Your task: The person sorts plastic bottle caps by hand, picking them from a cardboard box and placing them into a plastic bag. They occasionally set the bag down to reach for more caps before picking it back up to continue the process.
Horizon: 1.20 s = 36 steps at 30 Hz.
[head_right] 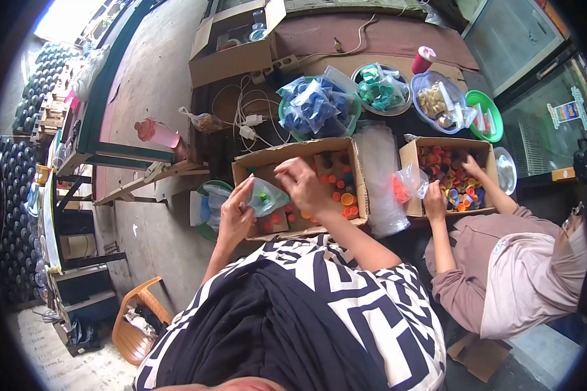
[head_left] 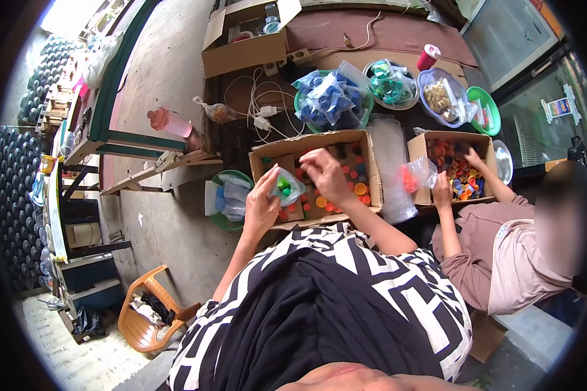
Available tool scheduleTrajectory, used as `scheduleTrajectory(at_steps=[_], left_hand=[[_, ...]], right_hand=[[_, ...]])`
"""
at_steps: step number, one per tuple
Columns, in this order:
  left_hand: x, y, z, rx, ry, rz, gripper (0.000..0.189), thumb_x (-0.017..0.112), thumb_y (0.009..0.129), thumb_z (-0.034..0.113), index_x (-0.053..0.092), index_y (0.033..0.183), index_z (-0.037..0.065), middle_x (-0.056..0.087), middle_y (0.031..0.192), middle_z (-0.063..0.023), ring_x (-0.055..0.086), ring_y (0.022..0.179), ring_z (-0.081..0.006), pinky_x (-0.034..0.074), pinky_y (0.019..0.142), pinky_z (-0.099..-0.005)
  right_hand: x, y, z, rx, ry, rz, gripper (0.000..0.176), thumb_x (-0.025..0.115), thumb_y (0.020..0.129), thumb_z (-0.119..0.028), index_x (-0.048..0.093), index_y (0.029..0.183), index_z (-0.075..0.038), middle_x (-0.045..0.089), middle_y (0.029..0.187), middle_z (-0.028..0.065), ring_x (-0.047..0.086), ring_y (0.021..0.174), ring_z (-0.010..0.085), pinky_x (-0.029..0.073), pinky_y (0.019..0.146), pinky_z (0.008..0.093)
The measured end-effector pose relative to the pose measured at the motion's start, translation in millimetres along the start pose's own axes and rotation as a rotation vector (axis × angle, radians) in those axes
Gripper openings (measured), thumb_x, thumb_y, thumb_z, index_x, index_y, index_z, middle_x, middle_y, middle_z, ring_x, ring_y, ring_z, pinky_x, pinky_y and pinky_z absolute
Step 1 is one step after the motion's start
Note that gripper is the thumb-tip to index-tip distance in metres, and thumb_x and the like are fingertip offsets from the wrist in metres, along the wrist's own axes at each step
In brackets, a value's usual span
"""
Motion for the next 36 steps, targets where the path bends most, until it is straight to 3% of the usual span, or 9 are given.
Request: scheduleTrajectory(at_steps=[5,7,11,15,20,22,24,30,36], left_hand=[[-9.2,-1.6,-1.4,-0.001,-0.043,0.058,0.073,0.043,0.069,-0.015,0.051,0.137,0.008,0.048,0.142,-0.0052,0.054,0.058,-0.0020,0.051,0.052,-0.0192],[-13.7,-2.3,3.5,-0.012,-0.065,0.089,0.070,0.044,0.069,-0.014,0.051,0.136,0.006,0.050,0.141,-0.0067,0.054,0.056,-0.0033,0.050,0.052,-0.0204],[-22.9,-6.6,6.8,-0.032,-0.087,0.148,0.066,0.045,0.070,-0.013,0.052,0.134,0.002,0.052,0.139,-0.0080,0.054,0.054,-0.0050,0.049,0.053,-0.0217],[-26.5,-11.6,2.3,-0.036,-0.083,0.167,0.067,0.045,0.070,-0.013,0.052,0.134,0.003,0.051,0.140,-0.0080,0.055,0.055,-0.0049,0.050,0.053,-0.0216],[-26.0,-16.4,-5.3,-0.063,-0.093,0.153,0.069,0.043,0.069,-0.013,0.052,0.135,0.004,0.050,0.141,-0.0071,0.056,0.055,-0.0040,0.049,0.052,-0.0206],[-24.6,-16.2,-10.1,-0.064,-0.091,0.140,0.069,0.042,0.070,-0.014,0.051,0.136,0.005,0.049,0.141,-0.0059,0.056,0.055,-0.0031,0.049,0.051,-0.0198],[-21.2,-13.6,-12.4,-0.057,-0.099,0.114,0.070,0.042,0.070,-0.014,0.051,0.137,0.005,0.049,0.141,-0.0056,0.056,0.056,-0.0028,0.050,0.052,-0.0198],[-9.3,-0.4,-7.5,-0.048,-0.089,0.041,0.067,0.043,0.071,-0.014,0.050,0.136,0.004,0.050,0.140,-0.0046,0.057,0.060,-0.0029,0.052,0.054,-0.0199],[4.3,11.5,-0.2,0.004,-0.044,-0.045,0.063,0.047,0.072,-0.011,0.053,0.132,0.002,0.052,0.138,-0.0104,0.060,0.061,-0.0093,0.051,0.057,-0.0249]], right_hand=[[-1.8,-27.3,116.5,0.144,-0.520,-0.171,0.007,0.062,0.083,-0.005,0.063,0.089,-0.007,0.060,0.093,0.0110,0.059,0.096,0.0309,0.049,0.082,0.0413],[32.6,-53.5,144.1,0.034,-0.672,-0.503,0.013,0.064,0.078,-0.006,0.064,0.090,-0.009,0.059,0.097,0.0111,0.058,0.099,0.0308,0.049,0.085,0.0411],[63.1,-88.6,176.4,-0.106,-0.899,-0.709,0.028,0.068,0.069,-0.006,0.064,0.097,-0.009,0.056,0.107,0.0135,0.059,0.100,0.0307,0.050,0.086,0.0433],[66.1,-91.9,197.1,-0.069,-0.866,-0.673,0.033,0.067,0.069,-0.003,0.063,0.101,-0.009,0.056,0.107,0.0135,0.059,0.101,0.0319,0.050,0.086,0.0438],[39.5,-73.4,186.9,0.228,-0.527,-0.534,0.032,0.072,0.072,-0.012,0.063,0.102,-0.005,0.058,0.101,0.0177,0.058,0.099,0.0368,0.050,0.083,0.0435],[37.8,-64.5,182.0,0.213,-0.497,-0.534,0.036,0.076,0.073,-0.016,0.062,0.105,-0.004,0.063,0.095,0.0135,0.063,0.094,0.0297,0.051,0.081,0.0377],[33.3,-70.3,195.6,0.531,-0.201,-0.539,0.037,0.077,0.074,-0.018,0.063,0.107,-0.006,0.066,0.100,0.0130,0.065,0.095,0.0278,0.051,0.085,0.0359],[20.6,-51.1,142.3,0.616,0.059,-0.423,0.035,0.076,0.080,-0.019,0.061,0.106,-0.001,0.067,0.098,0.0050,0.063,0.090,0.0110,0.051,0.081,0.0279],[5.5,-22.3,80.3,0.483,0.374,-0.251,0.028,0.074,0.082,-0.010,0.060,0.104,-0.001,0.066,0.098,0.0047,0.063,0.089,0.0096,0.052,0.083,0.0267]])
Point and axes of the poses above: each hand's wrist, its own y-axis towards the middle knuckle, its own x-axis out of the palm, z = x × y, the point moved 10 cm from there along y, towards the middle knuckle
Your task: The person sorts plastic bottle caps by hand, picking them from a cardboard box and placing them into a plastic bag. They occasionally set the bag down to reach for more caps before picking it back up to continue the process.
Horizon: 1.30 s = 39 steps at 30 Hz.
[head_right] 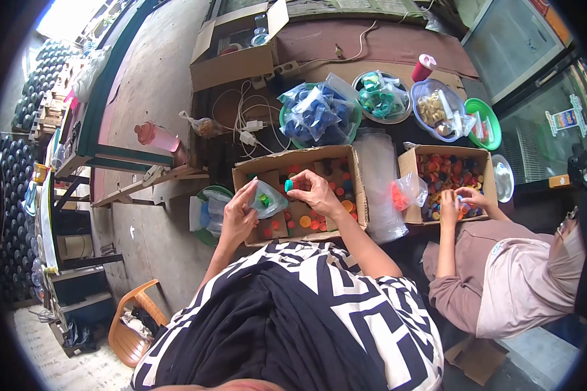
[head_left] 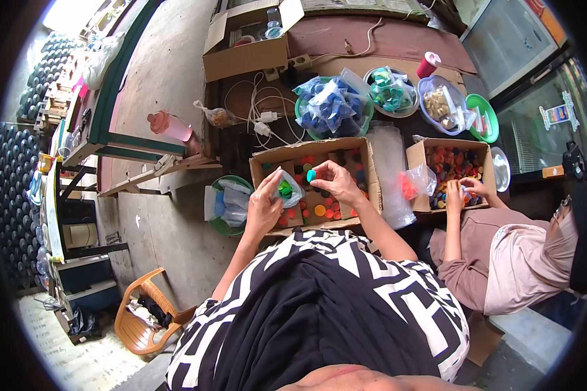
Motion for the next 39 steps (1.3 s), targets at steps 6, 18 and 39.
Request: scheduleTrajectory(at_steps=[6,18,39], left_hand=[[11.7,9.6,-0.2,0.087,0.084,-0.037,0.065,0.047,0.070,-0.011,0.053,0.133,0.004,0.052,0.139,-0.0100,0.062,0.068,-0.0118,0.052,0.060,-0.0245],[18.8,8.6,0.2,0.115,0.134,-0.050,0.065,0.047,0.070,-0.010,0.053,0.133,0.004,0.051,0.140,-0.0089,0.061,0.061,-0.0084,0.052,0.056,-0.0239],[-9.4,-23.7,-20.9,-0.175,-0.212,0.141,0.063,0.043,0.075,-0.010,0.052,0.136,0.007,0.052,0.134,-0.0043,0.060,0.062,-0.0055,0.054,0.055,-0.0200]], right_hand=[[33.8,-8.0,-56.8,-0.081,-0.009,-0.044,0.027,0.071,0.082,-0.003,0.061,0.107,0.000,0.068,0.098,0.0051,0.064,0.093,0.0109,0.053,0.084,0.0267],[50.9,-10.8,-77.8,-0.380,-0.515,-0.124,0.029,0.065,0.076,0.006,0.067,0.105,0.003,0.065,0.090,0.0123,0.067,0.083,0.0185,0.053,0.076,0.0278],[11.1,5.4,53.0,-0.127,-0.847,-0.106,0.068,0.082,0.065,-0.021,0.053,0.126,-0.010,0.053,0.125,0.0147,0.049,0.118,0.0344,0.042,0.101,0.0438]])
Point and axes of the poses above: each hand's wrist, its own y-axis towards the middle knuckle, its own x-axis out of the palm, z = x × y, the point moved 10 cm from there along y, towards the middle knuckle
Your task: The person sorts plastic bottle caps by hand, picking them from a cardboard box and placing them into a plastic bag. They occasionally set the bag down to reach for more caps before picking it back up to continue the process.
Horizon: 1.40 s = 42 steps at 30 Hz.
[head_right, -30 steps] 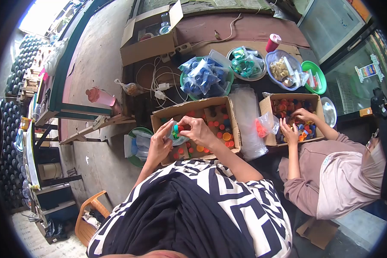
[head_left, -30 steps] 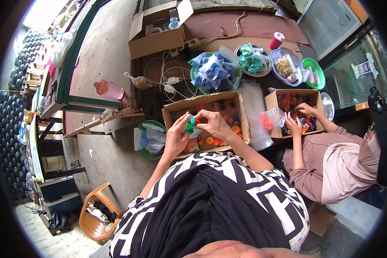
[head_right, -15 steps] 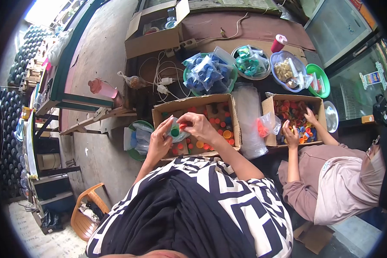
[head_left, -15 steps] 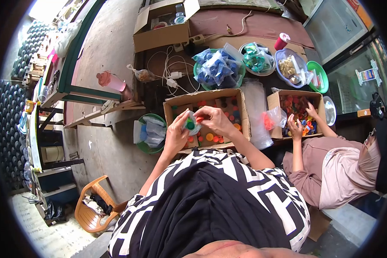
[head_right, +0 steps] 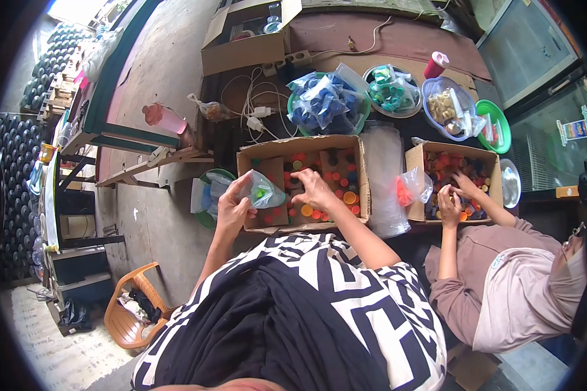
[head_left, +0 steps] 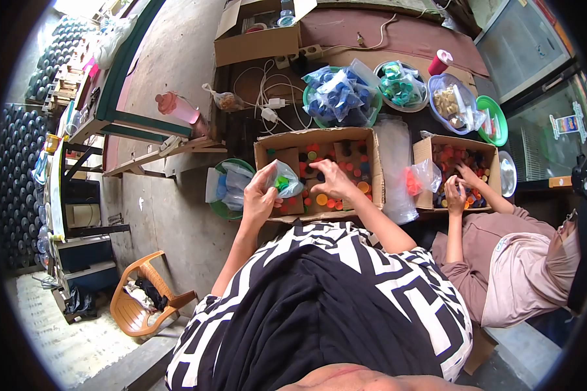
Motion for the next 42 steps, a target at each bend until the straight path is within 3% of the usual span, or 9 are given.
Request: scheduleTrajectory(at_steps=[3,7,9,15,18,22,25,30,42], left_hand=[[6.0,-1.6,2.1,-0.060,-0.124,-0.037,0.056,0.044,0.081,-0.007,0.051,0.135,0.005,0.052,0.134,-0.0060,0.062,0.068,-0.0070,0.055,0.058,-0.0198],[9.5,4.8,22.4,0.027,-0.285,-0.052,0.039,0.051,0.092,0.002,0.051,0.131,0.001,0.048,0.138,-0.0100,0.065,0.080,-0.0103,0.057,0.066,-0.0219],[9.0,8.8,30.4,0.040,-0.369,-0.068,0.037,0.054,0.095,0.009,0.049,0.131,0.000,0.043,0.143,-0.0107,0.066,0.084,-0.0129,0.058,0.070,-0.0246],[-7.7,18.6,24.9,0.039,-0.432,-0.104,0.047,0.060,0.094,0.012,0.043,0.138,0.004,0.050,0.135,-0.0100,0.064,0.092,-0.0103,0.054,0.081,-0.0269],[-13.2,26.9,12.4,0.104,-0.170,-0.079,0.061,0.067,0.089,0.015,0.038,0.143,0.008,0.046,0.141,-0.0076,0.056,0.113,-0.0143,0.049,0.093,-0.0306],[5.6,31.7,-15.4,0.116,0.102,-0.186,0.078,0.075,0.083,0.017,0.031,0.146,0.006,0.045,0.140,-0.0097,0.052,0.118,-0.0188,0.046,0.097,-0.0317],[32.1,26.5,-25.6,-0.006,-0.141,-0.417,0.074,0.076,0.082,0.016,0.036,0.143,0.003,0.052,0.131,-0.0085,0.054,0.114,-0.0148,0.047,0.094,-0.0298],[32.3,26.2,-41.9,-0.153,-0.054,-0.363,0.035,0.074,0.084,0.015,0.062,0.113,-0.001,0.066,0.096,-0.0027,0.060,0.089,-0.0097,0.048,0.082,-0.0251],[45.0,8.2,-85.1,-0.324,-0.116,-0.356,0.036,0.071,0.085,0.016,0.061,0.114,-0.003,0.066,0.097,-0.0057,0.060,0.090,-0.0112,0.048,0.081,-0.0265]], right_hand=[[35.9,2.0,-17.8,-0.124,0.113,-0.144,0.096,0.088,0.055,-0.031,0.043,0.138,-0.009,0.047,0.131,0.0184,0.044,0.125,0.0358,0.037,0.107,0.0430],[56.4,2.4,-27.3,-0.117,0.256,-0.240,0.075,0.082,0.068,-0.032,0.050,0.130,-0.005,0.057,0.116,0.0159,0.058,0.105,0.0278,0.046,0.096,0.0391],[71.8,-0.9,-11.5,0.153,0.607,-0.385,0.059,0.076,0.078,-0.034,0.056,0.123,-0.004,0.063,0.102,0.0100,0.062,0.089,0.0199,0.052,0.084,0.0356],[51.3,-2.4,-5.4,0.193,0.747,-0.354,0.032,0.061,0.093,-0.027,0.063,0.116,-0.005,0.064,0.097,0.0041,0.059,0.086,0.0112,0.049,0.078,0.0279],[33.3,-0.6,-17.5,0.169,0.803,-0.316,0.028,0.056,0.096,-0.028,0.065,0.113,-0.007,0.063,0.096,-0.0004,0.057,0.091,0.0088,0.047,0.082,0.0271],[12.3,3.4,-40.2,0.149,0.874,-0.318,0.028,0.056,0.096,-0.027,0.064,0.112,-0.006,0.063,0.098,0.0002,0.057,0.093,0.0091,0.046,0.083,0.0270],[-5.6,3.6,-64.3,0.079,0.928,-0.309,0.029,0.057,0.096,-0.027,0.064,0.113,-0.005,0.063,0.101,0.0009,0.057,0.096,0.0100,0.046,0.087,0.0276],[-2.5,-5.4,-56.0,0.149,0.971,-0.269,0.036,0.061,0.094,-0.028,0.058,0.121,-0.004,0.062,0.110,0.0038,0.058,0.102,0.0123,0.044,0.093,0.0288],[27.8,-36.9,-27.0,0.284,1.201,-0.277,0.059,0.075,0.080,-0.007,0.046,0.132,-0.002,0.060,0.120,0.0077,0.057,0.111,0.0146,0.044,0.097,0.0291]])
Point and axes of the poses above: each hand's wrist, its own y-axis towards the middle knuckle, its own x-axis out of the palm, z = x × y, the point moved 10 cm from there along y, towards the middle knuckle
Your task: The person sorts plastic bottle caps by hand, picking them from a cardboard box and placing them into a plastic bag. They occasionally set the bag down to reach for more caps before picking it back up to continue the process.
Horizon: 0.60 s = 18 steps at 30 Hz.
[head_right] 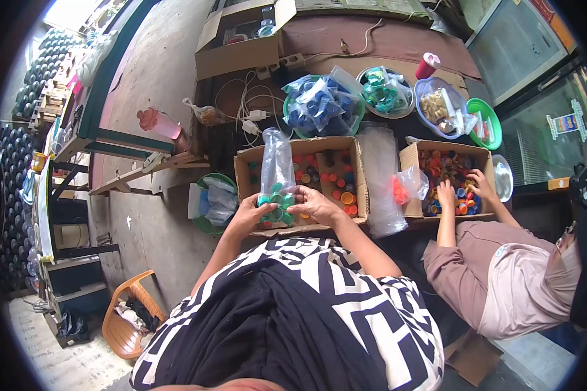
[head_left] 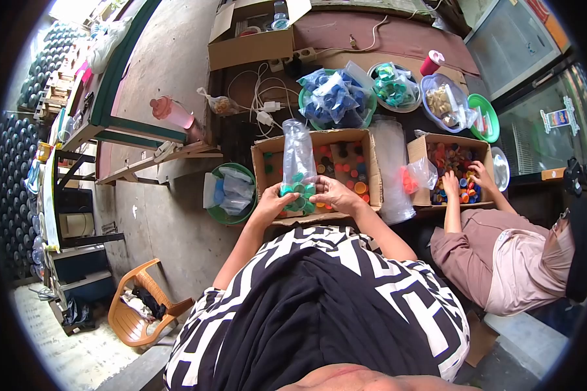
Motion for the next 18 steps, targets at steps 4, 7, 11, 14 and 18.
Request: scheduleTrajectory(at_steps=[4,7,11,14,18], left_hand=[[-1.0,2.0,-7.4,-0.003,-0.028,0.060,0.044,0.071,0.083,0.017,0.058,0.120,-0.003,0.066,0.098,-0.0060,0.061,0.090,-0.0123,0.049,0.080,-0.0268],[1.3,1.3,-5.6,-0.019,-0.035,0.073,0.047,0.071,0.083,0.017,0.056,0.123,-0.002,0.066,0.099,-0.0064,0.061,0.091,-0.0129,0.050,0.078,-0.0282],[7.5,8.4,-13.4,-0.003,-0.090,0.069,0.050,0.069,0.081,0.015,0.054,0.125,-0.001,0.065,0.101,-0.0069,0.062,0.091,-0.0136,0.051,0.075,-0.0297],[10.5,12.9,-20.8,-0.009,-0.088,0.065,0.050,0.068,0.081,0.013,0.053,0.127,0.000,0.065,0.101,-0.0064,0.062,0.090,-0.0138,0.051,0.074,-0.0297],[19.2,5.3,-7.3,-0.054,-0.057,0.044,0.050,0.067,0.081,0.013,0.052,0.126,-0.001,0.064,0.099,-0.0066,0.062,0.089,-0.0146,0.052,0.075,-0.0313]], right_hand=[[-8.7,-4.8,8.2,0.048,0.013,0.046,0.055,0.074,0.080,-0.004,0.048,0.128,-0.003,0.060,0.116,0.0059,0.058,0.104,0.0118,0.048,0.089,0.0254],[-19.9,-7.0,15.7,0.071,0.012,0.091,0.050,0.072,0.081,-0.005,0.050,0.126,-0.004,0.062,0.109,0.0034,0.059,0.093,0.0080,0.048,0.075,0.0207],[-34.2,-7.8,26.0,0.059,0.011,0.193,0.041,0.070,0.084,-0.006,0.054,0.121,-0.005,0.064,0.101,-0.0001,0.057,0.080,0.0039,0.042,0.059,0.0159],[-39.4,-5.3,33.7,0.023,0.018,0.164,0.037,0.069,0.084,-0.006,0.055,0.118,-0.005,0.064,0.101,0.0005,0.058,0.082,0.0046,0.043,0.062,0.0168],[-35.9,-8.2,33.5,0.029,0.094,0.109,0.033,0.066,0.086,-0.005,0.055,0.118,-0.005,0.064,0.101,0.0018,0.060,0.086,0.0069,0.048,0.070,0.0194]])
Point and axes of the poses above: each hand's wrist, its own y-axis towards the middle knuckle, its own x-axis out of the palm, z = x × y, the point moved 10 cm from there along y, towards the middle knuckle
